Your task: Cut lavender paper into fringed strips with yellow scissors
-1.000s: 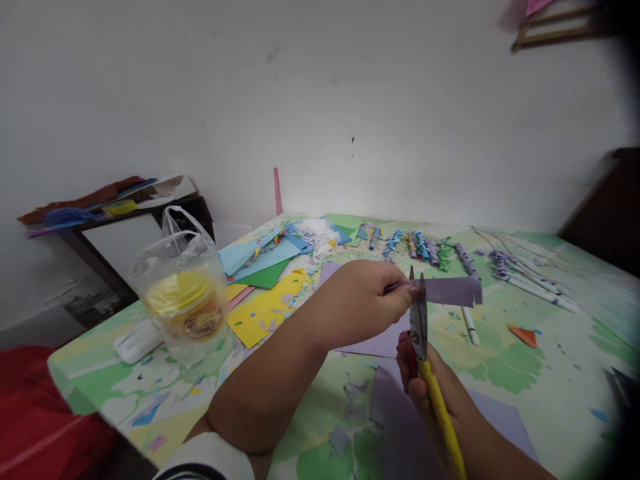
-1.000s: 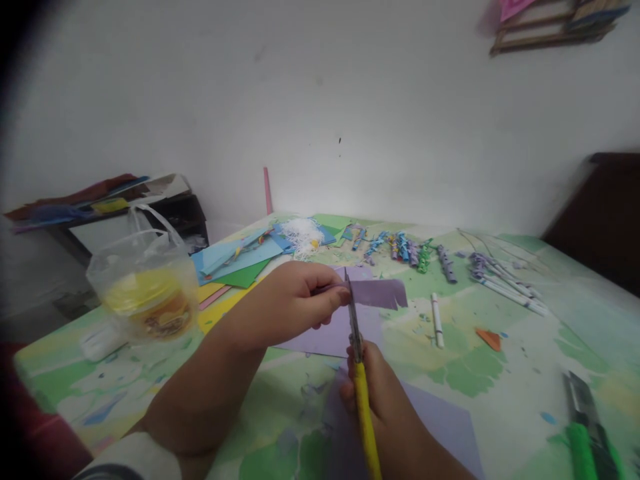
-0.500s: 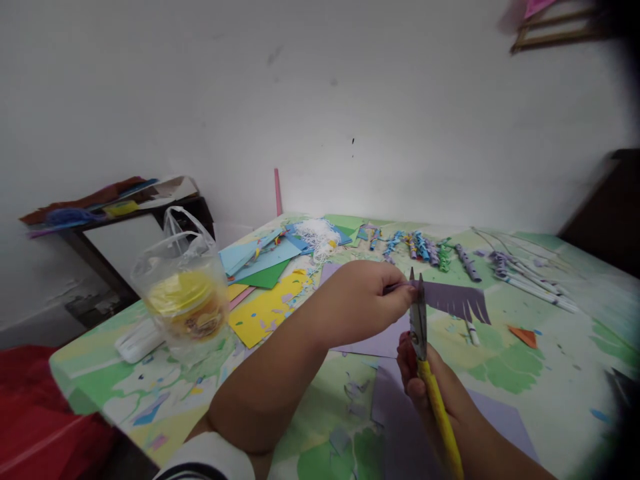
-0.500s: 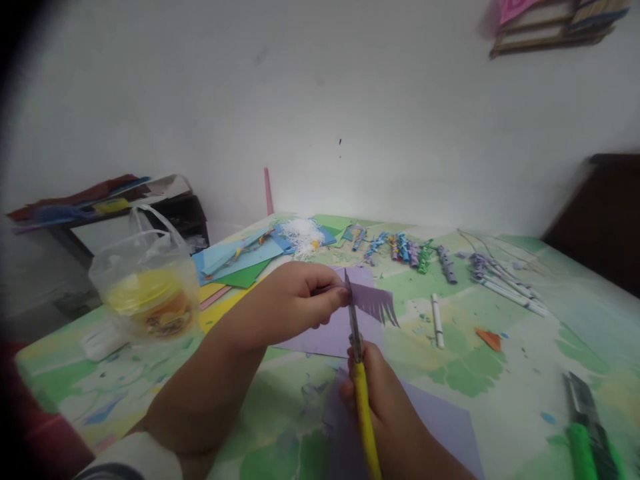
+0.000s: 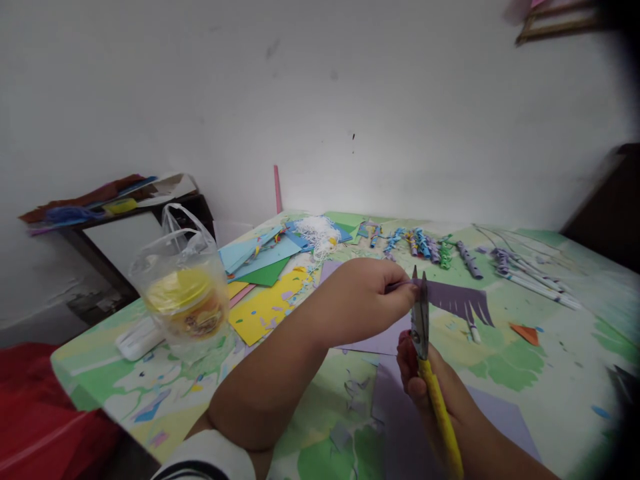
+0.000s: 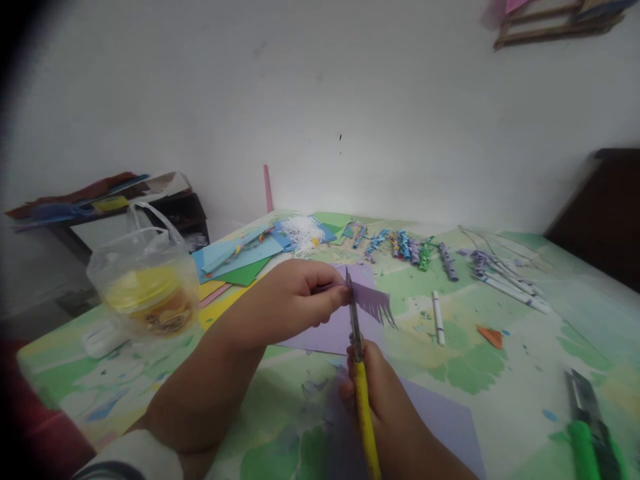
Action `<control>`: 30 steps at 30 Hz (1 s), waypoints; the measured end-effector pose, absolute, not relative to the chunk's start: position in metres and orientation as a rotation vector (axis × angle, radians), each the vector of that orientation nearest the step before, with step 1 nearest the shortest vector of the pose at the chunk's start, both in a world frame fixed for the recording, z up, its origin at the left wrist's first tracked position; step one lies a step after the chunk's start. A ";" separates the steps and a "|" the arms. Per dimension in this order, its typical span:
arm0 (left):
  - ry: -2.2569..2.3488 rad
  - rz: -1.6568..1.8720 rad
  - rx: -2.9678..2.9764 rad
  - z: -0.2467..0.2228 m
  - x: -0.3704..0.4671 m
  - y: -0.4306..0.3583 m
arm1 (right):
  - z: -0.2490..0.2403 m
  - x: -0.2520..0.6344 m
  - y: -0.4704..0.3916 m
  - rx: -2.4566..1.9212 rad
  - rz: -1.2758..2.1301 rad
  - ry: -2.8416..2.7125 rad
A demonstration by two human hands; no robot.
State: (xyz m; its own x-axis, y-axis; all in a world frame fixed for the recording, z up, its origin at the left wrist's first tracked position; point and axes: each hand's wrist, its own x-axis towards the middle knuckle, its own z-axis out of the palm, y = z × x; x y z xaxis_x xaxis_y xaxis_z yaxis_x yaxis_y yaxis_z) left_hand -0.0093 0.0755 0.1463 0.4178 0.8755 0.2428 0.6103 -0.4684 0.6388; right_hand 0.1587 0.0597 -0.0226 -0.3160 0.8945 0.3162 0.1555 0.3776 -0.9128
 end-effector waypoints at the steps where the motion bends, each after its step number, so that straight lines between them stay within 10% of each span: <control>1: 1.261 0.777 2.219 0.146 -0.009 0.076 | -0.025 0.159 0.060 -0.928 1.021 -1.717; 30: 1.251 0.751 2.206 0.147 -0.009 0.076 | -0.024 0.157 0.060 -0.907 1.079 -1.698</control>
